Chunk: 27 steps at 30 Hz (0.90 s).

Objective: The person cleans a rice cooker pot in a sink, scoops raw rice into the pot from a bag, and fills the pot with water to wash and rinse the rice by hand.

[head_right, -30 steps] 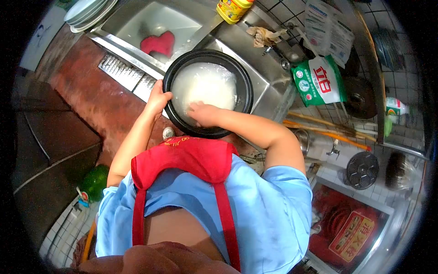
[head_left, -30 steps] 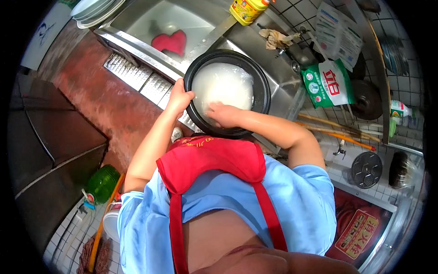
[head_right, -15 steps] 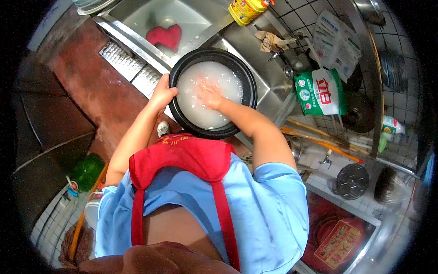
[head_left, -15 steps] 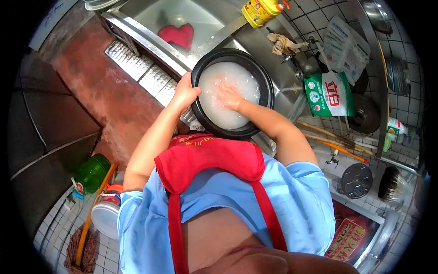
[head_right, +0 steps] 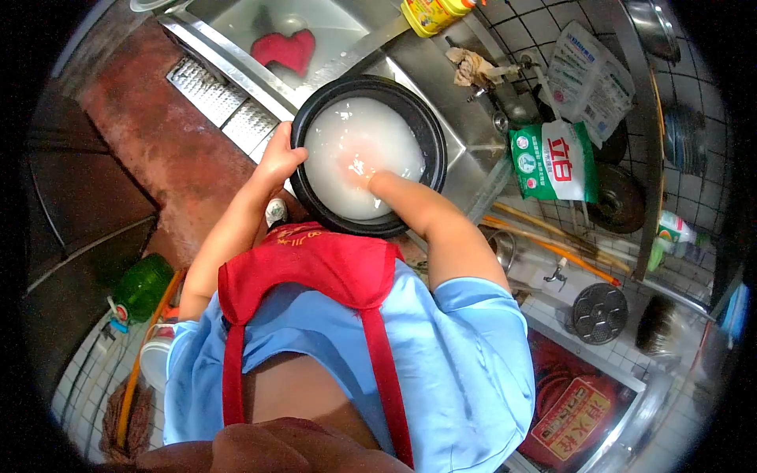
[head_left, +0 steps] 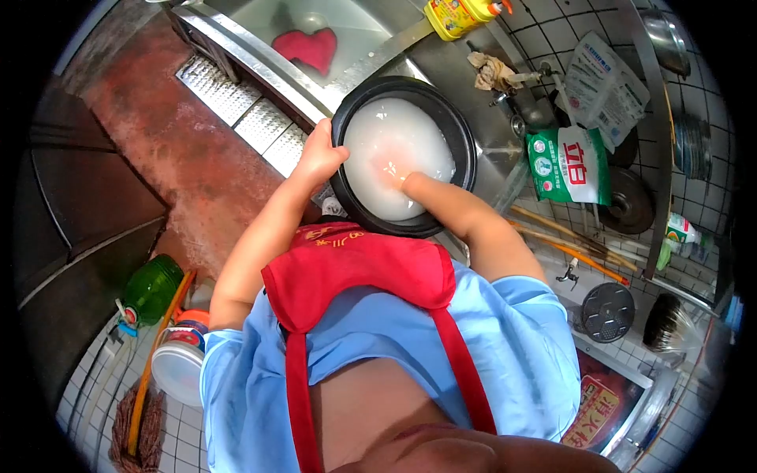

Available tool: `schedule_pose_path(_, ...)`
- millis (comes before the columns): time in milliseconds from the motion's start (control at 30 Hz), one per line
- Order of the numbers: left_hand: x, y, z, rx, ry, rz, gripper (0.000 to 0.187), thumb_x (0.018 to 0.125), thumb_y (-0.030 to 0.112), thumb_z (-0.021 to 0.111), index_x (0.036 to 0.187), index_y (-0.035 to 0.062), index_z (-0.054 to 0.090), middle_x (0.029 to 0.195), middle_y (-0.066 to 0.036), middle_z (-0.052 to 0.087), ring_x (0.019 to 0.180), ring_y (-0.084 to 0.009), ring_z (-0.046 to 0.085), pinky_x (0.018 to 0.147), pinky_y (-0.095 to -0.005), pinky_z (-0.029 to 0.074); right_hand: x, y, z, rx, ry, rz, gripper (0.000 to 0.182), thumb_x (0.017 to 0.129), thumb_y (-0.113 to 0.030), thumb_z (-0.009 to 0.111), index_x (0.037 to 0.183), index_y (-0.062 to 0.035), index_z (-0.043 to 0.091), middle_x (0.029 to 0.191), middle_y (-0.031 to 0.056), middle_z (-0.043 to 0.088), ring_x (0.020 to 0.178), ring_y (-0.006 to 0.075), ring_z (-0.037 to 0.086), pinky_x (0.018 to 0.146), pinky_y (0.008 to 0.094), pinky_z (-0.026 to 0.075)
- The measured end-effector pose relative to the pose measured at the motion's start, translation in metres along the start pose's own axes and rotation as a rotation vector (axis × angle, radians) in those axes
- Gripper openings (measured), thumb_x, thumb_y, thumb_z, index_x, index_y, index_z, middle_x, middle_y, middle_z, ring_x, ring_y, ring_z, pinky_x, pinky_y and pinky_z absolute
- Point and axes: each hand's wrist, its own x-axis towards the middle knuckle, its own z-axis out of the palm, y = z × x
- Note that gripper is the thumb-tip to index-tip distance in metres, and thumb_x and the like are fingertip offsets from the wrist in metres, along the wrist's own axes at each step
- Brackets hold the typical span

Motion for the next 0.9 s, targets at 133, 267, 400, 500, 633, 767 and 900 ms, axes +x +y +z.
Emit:
schedule_pose_path(133, -0.004, 0.01, 0.002, -0.022, -0.005, -0.014, 0.037, 0.065, -0.003, 0.051, 0.102, -0.0042, 0.046, 0.087, -0.009, 0.052, 0.081, -0.0168, 0.05, 0.075, -0.0262, 0.041, -0.004, 0.003, 0.002, 0.05, 0.014, -0.023, 0.052, 0.081, -0.03, 0.048, 0.128, -0.0098, 0.039, 0.129, 0.0157, 0.04, 0.119, 0.031, 0.038, 0.099, 0.0409, 0.03)
schedule_pose_path(267, 0.0, 0.017, 0.004, 0.122, 0.01, -0.04, 0.036, 0.066, -0.002, 0.052, 0.101, -0.0046, 0.048, 0.086, -0.01, 0.054, 0.079, -0.0176, 0.052, 0.074, -0.0268, 0.042, -0.003, 0.005, 0.005, 0.132, 0.052, -0.077, 0.051, 0.082, -0.028, 0.048, 0.128, -0.009, 0.039, 0.128, 0.0159, 0.042, 0.118, 0.0317, 0.039, 0.099, 0.0416, 0.031)
schedule_pose_path(400, 0.002, 0.016, 0.007, 0.016, 0.007, -0.046, 0.035, 0.066, -0.003, 0.053, 0.101, -0.0051, 0.048, 0.086, -0.01, 0.054, 0.08, -0.0179, 0.052, 0.074, -0.0267, 0.042, 0.001, 0.008, 0.011, 0.267, 0.118, -0.172, 0.051, 0.082, -0.027, 0.048, 0.128, -0.0081, 0.039, 0.127, 0.0161, 0.043, 0.117, 0.0325, 0.04, 0.098, 0.0422, 0.031)
schedule_pose_path(500, 0.001, 0.02, 0.013, -0.063, 0.014, -0.049, 0.035, 0.065, -0.006, 0.051, 0.1, -0.0054, 0.046, 0.085, -0.009, 0.052, 0.076, -0.0171, 0.052, 0.071, -0.0263, 0.043, 0.005, 0.012, 0.019, 0.408, 0.196, -0.283, 0.05, 0.082, -0.026, 0.048, 0.128, -0.0075, 0.039, 0.126, 0.0163, 0.044, 0.116, 0.033, 0.041, 0.098, 0.0427, 0.031)
schedule_pose_path(633, -0.003, 0.036, 0.022, -0.085, 0.013, -0.129, 0.034, 0.064, -0.008, 0.048, 0.098, -0.0046, 0.046, 0.083, -0.008, 0.051, 0.072, -0.0162, 0.051, 0.065, -0.026, 0.043, 0.003, 0.019, 0.028, 0.579, 0.301, -0.434, 0.05, 0.083, -0.025, 0.047, 0.128, -0.0067, 0.039, 0.124, 0.0165, 0.045, 0.115, 0.0337, 0.042, 0.097, 0.0433, 0.031)
schedule_pose_path(767, -0.006, 0.05, 0.037, -0.131, 0.072, -0.171, 0.032, 0.064, -0.011, 0.046, 0.096, -0.0041, 0.046, 0.083, -0.009, 0.052, 0.069, -0.0165, 0.052, 0.062, -0.0267, 0.044, 0.006, 0.026, 0.038, 0.707, 0.381, -0.56, 0.049, 0.083, -0.024, 0.047, 0.128, -0.0058, 0.039, 0.123, 0.0167, 0.046, 0.114, 0.0344, 0.043, 0.096, 0.0439, 0.032)
schedule_pose_path(900, -0.008, 0.061, 0.049, -0.093, 0.075, -0.193, 0.032, 0.064, -0.011, 0.048, 0.095, -0.0044, 0.046, 0.082, -0.009, 0.053, 0.07, -0.0163, 0.052, 0.062, -0.0265, 0.044, 0.012, 0.03, 0.043, 0.782, 0.414, -0.645, 0.048, 0.083, -0.023, 0.047, 0.128, -0.005, 0.039, 0.122, 0.0169, 0.048, 0.112, 0.0352, 0.044, 0.096, 0.0445, 0.032)
